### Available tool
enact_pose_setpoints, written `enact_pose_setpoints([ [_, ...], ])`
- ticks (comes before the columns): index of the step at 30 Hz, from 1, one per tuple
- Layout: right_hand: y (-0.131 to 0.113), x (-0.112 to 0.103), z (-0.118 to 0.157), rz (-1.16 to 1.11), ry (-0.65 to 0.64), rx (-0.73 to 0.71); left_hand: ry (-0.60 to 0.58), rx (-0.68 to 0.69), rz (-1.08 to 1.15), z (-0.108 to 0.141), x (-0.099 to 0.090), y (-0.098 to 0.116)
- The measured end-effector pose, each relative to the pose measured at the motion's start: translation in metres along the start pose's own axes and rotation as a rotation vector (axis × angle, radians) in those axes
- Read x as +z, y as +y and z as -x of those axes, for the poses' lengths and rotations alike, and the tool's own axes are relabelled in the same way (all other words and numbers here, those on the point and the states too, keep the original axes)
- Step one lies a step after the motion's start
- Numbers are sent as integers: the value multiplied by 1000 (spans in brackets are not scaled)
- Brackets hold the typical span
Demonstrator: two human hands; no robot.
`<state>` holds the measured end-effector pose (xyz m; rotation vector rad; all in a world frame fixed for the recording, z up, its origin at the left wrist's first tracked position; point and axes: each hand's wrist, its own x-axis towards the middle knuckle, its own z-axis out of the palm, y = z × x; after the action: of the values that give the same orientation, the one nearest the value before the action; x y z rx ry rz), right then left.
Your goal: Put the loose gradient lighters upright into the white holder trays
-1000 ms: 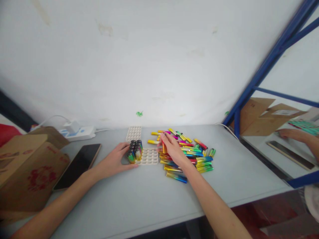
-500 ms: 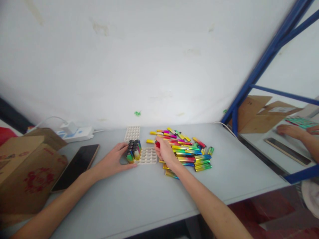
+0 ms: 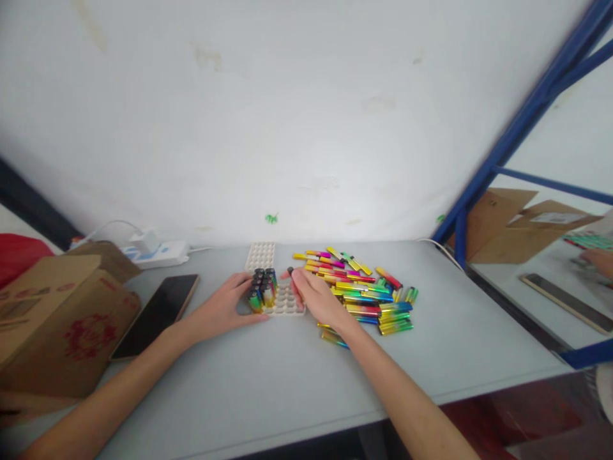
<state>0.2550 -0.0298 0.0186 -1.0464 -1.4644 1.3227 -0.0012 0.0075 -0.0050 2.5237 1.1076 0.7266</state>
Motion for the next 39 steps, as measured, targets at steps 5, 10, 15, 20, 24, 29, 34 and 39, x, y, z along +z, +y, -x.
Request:
enact_pose_setpoints([
  [5,-7,6,10,549,-41,-331,-9,3,-2,1,0,1],
  [10,-8,15,14,676,-24,-379,-38,24,24,2,-1,1],
  [15,0,18,13,677,-4,-362,-66,31,35,3,-3,1],
  [20,3,22,11,904,-64,-423,-65,26,35,3,-3,3],
  [24,3,31,10,1126,3,-419,-64,28,28,2,-4,3],
  [29,3,10,5,1096,-1,-432,-53,-15,19,1,-4,5],
  [34,11,-57,-5,1206,323,-379,-7,-53,-7,0,2,6],
  [39,27,-102,-12,1307,305,-169,26,-44,43,1,8,1],
])
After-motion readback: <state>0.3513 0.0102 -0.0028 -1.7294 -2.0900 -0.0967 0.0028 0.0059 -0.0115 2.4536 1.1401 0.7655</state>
